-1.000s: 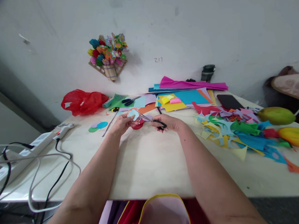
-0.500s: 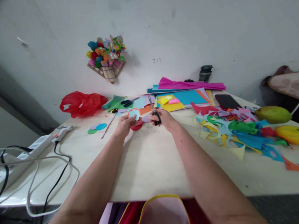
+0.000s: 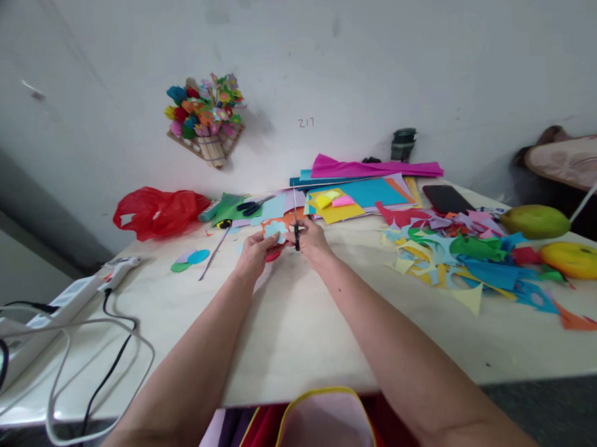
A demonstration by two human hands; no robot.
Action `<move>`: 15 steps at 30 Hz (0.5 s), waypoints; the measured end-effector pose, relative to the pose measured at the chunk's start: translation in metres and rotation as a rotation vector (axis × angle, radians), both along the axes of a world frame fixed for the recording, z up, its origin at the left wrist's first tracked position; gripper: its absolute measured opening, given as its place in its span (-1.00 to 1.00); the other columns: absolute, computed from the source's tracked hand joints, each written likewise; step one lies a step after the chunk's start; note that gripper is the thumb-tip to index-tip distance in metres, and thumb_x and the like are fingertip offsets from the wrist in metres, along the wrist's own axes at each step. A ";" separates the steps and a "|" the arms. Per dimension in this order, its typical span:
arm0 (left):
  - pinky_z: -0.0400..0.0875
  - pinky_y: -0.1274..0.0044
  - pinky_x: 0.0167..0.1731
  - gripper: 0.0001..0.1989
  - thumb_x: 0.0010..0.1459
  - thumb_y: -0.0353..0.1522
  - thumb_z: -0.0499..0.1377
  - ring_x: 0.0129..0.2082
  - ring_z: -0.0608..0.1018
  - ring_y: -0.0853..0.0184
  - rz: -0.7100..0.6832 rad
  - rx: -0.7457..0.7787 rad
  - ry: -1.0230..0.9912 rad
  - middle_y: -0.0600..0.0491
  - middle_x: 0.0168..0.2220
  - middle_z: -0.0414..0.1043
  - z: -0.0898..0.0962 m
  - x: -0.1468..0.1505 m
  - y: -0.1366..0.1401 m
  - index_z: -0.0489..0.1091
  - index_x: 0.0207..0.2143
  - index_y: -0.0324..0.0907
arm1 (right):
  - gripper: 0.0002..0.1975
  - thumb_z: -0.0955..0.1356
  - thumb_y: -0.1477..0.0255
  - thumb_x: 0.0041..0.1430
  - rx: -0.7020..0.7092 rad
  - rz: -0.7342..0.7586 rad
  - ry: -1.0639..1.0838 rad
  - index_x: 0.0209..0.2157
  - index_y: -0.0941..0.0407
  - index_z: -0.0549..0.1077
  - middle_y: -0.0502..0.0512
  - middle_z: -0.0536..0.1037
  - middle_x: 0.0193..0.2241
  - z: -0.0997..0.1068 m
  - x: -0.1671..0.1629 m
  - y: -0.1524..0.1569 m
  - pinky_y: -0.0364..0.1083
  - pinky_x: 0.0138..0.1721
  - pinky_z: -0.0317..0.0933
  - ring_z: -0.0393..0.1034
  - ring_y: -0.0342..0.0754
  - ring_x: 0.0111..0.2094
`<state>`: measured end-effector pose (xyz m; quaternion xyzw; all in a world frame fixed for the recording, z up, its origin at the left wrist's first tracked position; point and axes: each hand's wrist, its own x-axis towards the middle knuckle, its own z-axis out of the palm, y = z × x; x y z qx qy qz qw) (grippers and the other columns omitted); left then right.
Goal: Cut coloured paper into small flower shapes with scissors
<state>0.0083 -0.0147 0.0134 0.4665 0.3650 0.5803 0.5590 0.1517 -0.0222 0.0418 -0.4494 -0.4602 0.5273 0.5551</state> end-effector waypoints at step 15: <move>0.50 0.52 -0.31 -0.56 -0.32 -0.23 0.49 -0.42 0.59 0.34 -0.050 -0.070 -0.026 -0.01 -0.42 0.56 0.003 0.000 -0.007 0.52 -0.38 -0.30 | -0.64 0.47 0.51 -0.30 0.096 0.004 -0.016 -0.35 0.10 0.37 -0.17 0.36 -0.72 -0.004 0.005 0.008 -0.18 -0.58 0.19 0.32 -0.15 -0.62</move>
